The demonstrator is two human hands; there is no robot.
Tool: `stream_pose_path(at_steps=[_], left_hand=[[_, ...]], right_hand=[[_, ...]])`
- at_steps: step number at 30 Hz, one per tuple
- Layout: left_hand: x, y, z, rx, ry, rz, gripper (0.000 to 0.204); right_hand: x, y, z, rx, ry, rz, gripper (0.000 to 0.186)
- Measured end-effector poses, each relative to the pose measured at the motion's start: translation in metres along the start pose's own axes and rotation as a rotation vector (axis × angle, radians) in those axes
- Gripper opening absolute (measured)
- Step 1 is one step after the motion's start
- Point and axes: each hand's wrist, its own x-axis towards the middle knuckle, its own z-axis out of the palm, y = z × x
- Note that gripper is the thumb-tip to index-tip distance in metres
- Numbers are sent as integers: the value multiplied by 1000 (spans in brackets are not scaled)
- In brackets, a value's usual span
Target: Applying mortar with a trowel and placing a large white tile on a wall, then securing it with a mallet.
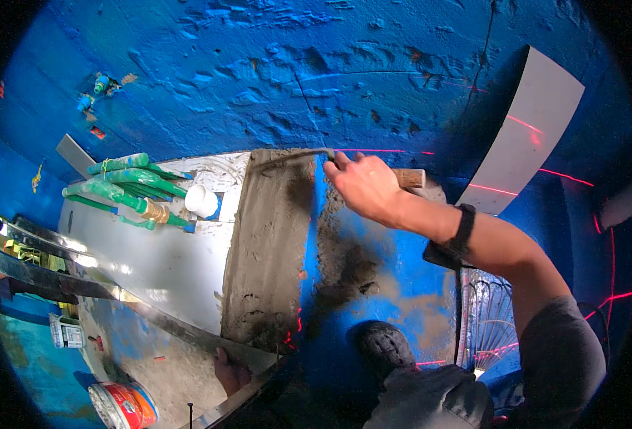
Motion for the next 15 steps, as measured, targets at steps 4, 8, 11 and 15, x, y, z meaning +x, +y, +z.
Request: stream_pose_path(at_steps=[4,8,11,15], left_hand=[[6,-2,4,41,-17,22,58],[12,-7,-8,115,76,48,44],[-4,2,10,108,87,12,51],[-9,3,17,71,12,43,48]], right_hand=[[41,13,35,-86,102,44,25],[35,-1,48,-147,95,-75,27],[20,-5,33,-163,144,-154,26],[12,-2,3,-73,10,-127,30]])
